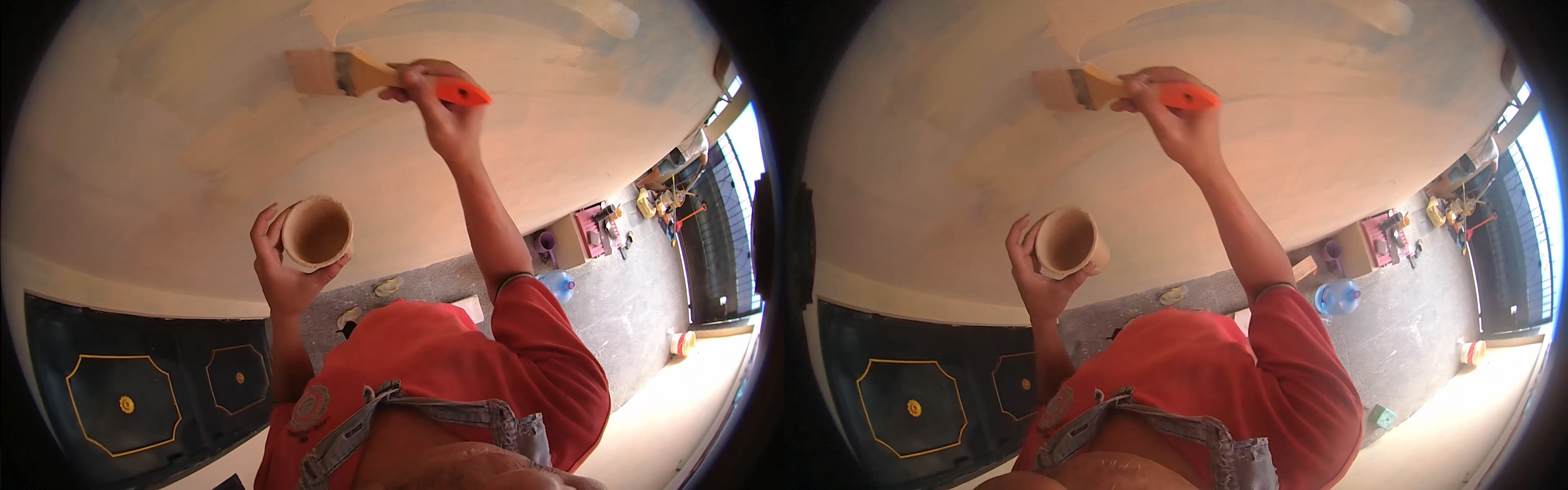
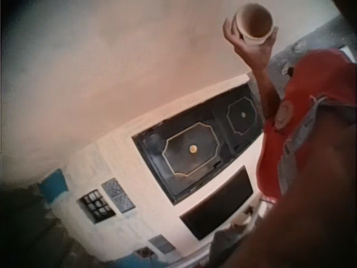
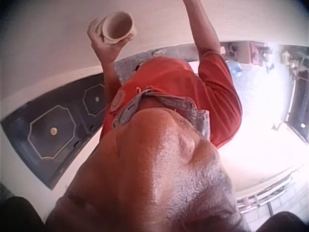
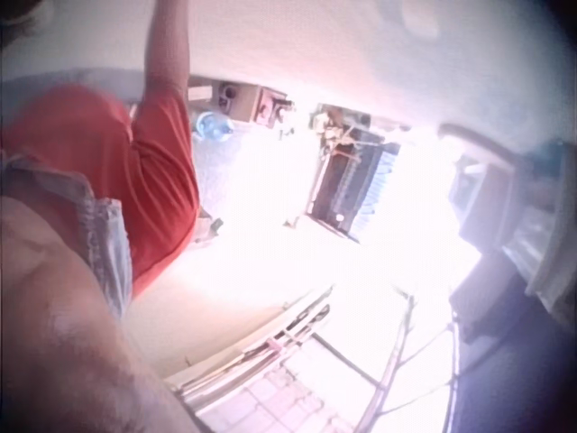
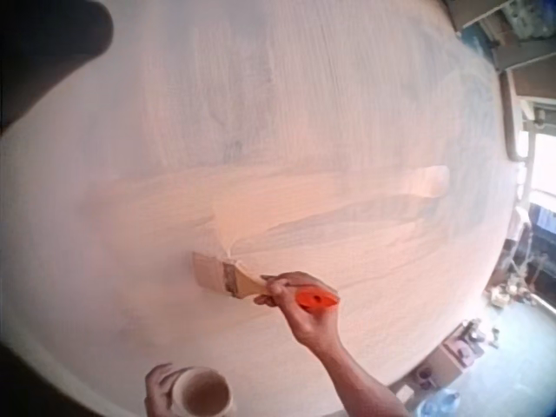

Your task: The person paints a ceiling using a paintbrush and a small container of paint. They repeatedly dip the brush into the container and apply paint to the ceiling surface in broad strokes.

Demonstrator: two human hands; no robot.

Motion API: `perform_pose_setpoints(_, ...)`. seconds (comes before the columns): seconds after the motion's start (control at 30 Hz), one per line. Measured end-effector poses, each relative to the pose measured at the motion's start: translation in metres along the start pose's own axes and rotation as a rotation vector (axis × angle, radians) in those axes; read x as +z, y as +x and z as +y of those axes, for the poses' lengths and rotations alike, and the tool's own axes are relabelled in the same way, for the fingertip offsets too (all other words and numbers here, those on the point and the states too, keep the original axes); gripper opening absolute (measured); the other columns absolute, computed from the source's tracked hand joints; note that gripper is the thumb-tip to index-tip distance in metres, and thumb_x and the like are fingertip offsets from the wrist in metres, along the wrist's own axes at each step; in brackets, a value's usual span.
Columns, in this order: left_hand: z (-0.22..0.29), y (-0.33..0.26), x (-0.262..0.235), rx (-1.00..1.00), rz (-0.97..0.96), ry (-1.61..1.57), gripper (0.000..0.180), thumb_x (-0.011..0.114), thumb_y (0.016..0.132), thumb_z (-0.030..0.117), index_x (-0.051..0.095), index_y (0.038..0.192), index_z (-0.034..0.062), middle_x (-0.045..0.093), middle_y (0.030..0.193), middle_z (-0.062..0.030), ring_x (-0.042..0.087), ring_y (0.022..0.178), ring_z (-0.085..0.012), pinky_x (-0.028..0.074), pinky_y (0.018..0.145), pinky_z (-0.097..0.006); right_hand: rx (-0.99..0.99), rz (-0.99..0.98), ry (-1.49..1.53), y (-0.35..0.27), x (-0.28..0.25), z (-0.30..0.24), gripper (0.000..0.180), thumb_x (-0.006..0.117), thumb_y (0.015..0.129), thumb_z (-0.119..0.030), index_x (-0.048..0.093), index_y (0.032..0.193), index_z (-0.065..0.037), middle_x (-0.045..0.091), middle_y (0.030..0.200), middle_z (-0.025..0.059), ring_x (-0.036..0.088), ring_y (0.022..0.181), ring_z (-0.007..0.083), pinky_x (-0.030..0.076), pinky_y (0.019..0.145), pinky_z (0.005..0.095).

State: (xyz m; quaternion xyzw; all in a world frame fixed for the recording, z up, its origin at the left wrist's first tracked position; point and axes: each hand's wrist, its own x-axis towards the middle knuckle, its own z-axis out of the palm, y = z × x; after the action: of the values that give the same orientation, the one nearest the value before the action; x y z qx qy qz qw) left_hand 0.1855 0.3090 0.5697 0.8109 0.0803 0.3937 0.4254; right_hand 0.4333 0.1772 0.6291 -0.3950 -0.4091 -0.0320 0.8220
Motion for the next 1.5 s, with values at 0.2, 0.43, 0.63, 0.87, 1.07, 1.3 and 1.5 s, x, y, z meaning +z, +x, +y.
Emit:
perform_pose_setpoints(0.2,-0.003,-0.009,-0.005,-0.034,0.088,-0.019,0.108,0.098,0.060,0.019,0.032,0.143,0.0042,0.064,0.127,-0.0209,0.064,0.117,-0.0307,0.052,0.101,-0.042,-0.092,-0.022,-0.054,0.026,-0.011,-0.006,0.015,0.068,0.095,-0.005,0.067,0.099,0.010,0.069,0.101,0.0143,0.075,0.085,0.0276,0.063,0.077,0.0341)
perform_pose_setpoints(0.43,-0.008,-0.008,-0.005,-0.034,0.087,-0.002,0.108,0.099,0.059,0.018,0.033,0.143,0.0052,0.063,0.126,-0.0220,0.064,0.117,-0.0309,0.052,0.101,-0.042,-0.231,0.134,-0.376,0.046,-0.138,-0.056,0.018,0.065,0.098,-0.009,0.065,0.104,0.008,0.070,0.098,0.0157,0.074,0.081,0.0280,0.062,0.078,0.0355)
perform_pose_setpoints(0.63,-0.014,-0.007,-0.010,-0.023,0.028,0.006,0.106,0.098,0.059,0.017,0.033,0.143,0.0057,0.064,0.126,-0.0219,0.064,0.116,-0.0311,0.053,0.100,-0.042,-0.229,0.339,-0.542,0.048,-0.237,-0.109,0.024,0.065,0.097,-0.009,0.063,0.109,0.011,0.071,0.098,0.0175,0.074,0.085,0.0264,0.060,0.082,0.0315)
perform_pose_setpoints(0.87,-0.014,-0.006,-0.013,-0.010,-0.019,-0.003,0.109,0.099,0.057,0.019,0.033,0.143,0.0057,0.063,0.127,-0.0217,0.064,0.116,-0.0316,0.053,0.100,-0.043,-0.265,0.467,-0.545,0.058,-0.323,-0.148,0.026,0.067,0.095,-0.009,0.063,0.108,0.013,0.070,0.102,0.0177,0.073,0.088,0.0270,0.060,0.086,0.0326)
perform_pose_setpoints(1.07,-0.015,-0.007,-0.015,-0.021,-0.046,0.005,0.112,0.099,0.056,0.019,0.032,0.145,0.0065,0.061,0.130,-0.0225,0.062,0.119,-0.0321,0.051,0.101,-0.045,-0.317,0.594,-0.811,0.050,-0.379,-0.182,0.026,0.069,0.093,-0.010,0.066,0.105,0.012,0.073,0.097,0.0153,0.074,0.088,0.0233,0.059,0.084,0.0290)
perform_pose_setpoints(1.3,-0.020,-0.011,-0.016,-0.045,-0.088,0.001,0.109,0.091,0.060,0.003,0.028,0.148,0.0091,0.054,0.137,-0.0226,0.056,0.126,-0.0328,0.048,0.108,-0.046,-0.427,0.862,-0.991,0.049,-0.440,-0.177,0.026,0.069,0.093,-0.018,0.073,0.103,0.006,0.077,0.090,0.0107,0.074,0.086,0.0158,0.057,0.079,0.0263)
perform_pose_setpoints(1.5,-0.016,-0.009,-0.018,-0.052,-0.126,0.007,0.109,0.090,0.060,0.002,0.028,0.148,0.0090,0.052,0.138,-0.0227,0.055,0.126,-0.0322,0.048,0.108,-0.046,-0.351,1.067,-1.332,0.078,-0.486,-0.173,0.029,0.068,0.091,-0.034,0.077,0.110,-0.014,0.077,0.093,0.0114,0.074,0.091,0.0255,0.056,0.082,0.0370)
